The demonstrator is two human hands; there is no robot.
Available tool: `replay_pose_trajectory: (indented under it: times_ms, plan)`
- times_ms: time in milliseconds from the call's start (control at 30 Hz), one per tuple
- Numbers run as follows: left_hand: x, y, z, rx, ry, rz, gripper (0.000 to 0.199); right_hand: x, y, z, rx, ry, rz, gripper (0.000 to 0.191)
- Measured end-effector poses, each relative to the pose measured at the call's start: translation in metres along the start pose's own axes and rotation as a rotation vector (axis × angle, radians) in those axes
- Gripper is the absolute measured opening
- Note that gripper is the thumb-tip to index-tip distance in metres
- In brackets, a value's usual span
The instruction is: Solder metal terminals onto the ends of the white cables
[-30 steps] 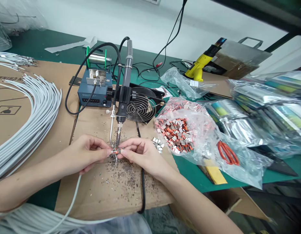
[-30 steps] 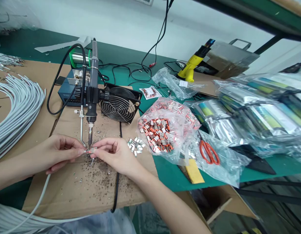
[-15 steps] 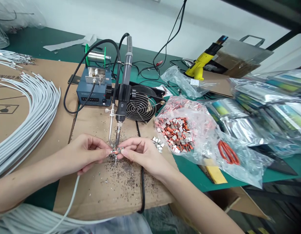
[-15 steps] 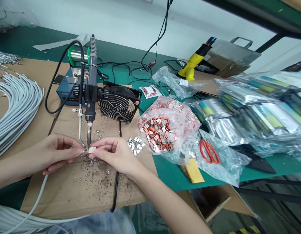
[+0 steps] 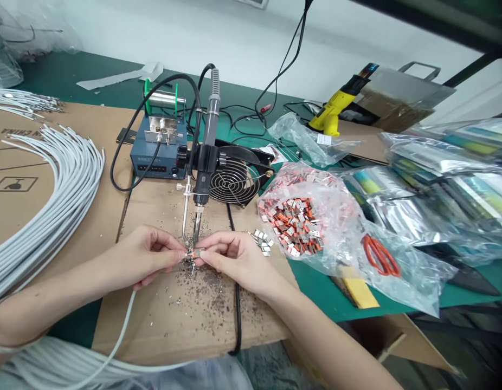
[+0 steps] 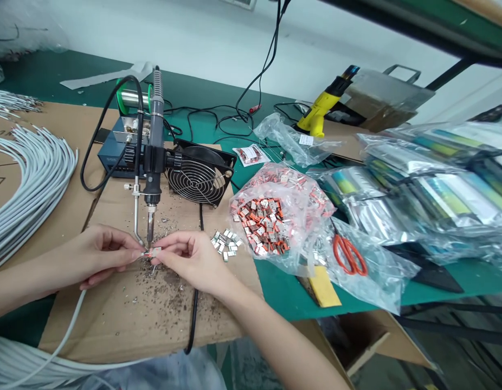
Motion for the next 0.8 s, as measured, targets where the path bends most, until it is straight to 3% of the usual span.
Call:
replay_pose_trajectory:
  times_ms: [167,300,400,667,800]
  plan:
    - [0.006,-0.006,-0.004,0.024,-0.056,0.067,0.027,0.004,0.0,-0.006,0.021,0.09,-0.221,0.019]
    - [0.009,-0.008,-0.009,0.025,-0.099,0.207,0.026,0.015,-0.002,-0.019,-0.055,0.441,-0.638,0.014]
    - [0.009,-0.009,-0.011,0.047,-0.127,0.237,0.029,0.013,-0.008,-0.026,-0.007,0.656,-0.87,0.019]
    - [0.0,-0.012,-0.016,0.07,-0.11,0.181,0.027,0.007,-0.013,-0.028,0.048,0.844,-1.263,0.026]
    - [0.0,-0.015,-0.017,0.107,-0.091,0.112,0.026,0.011,-0.017,-0.03,0.037,0.899,-1.185,0.027]
Point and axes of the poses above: each hand's wrist, its own z-axis towards the middle knuckle, its own y-axis out of the back of the hand, x = y × z, the point moved 4 cm from there along z, towards the middle knuckle, and after that the axes turned 1 degree about -y, right-handed, at the moved point
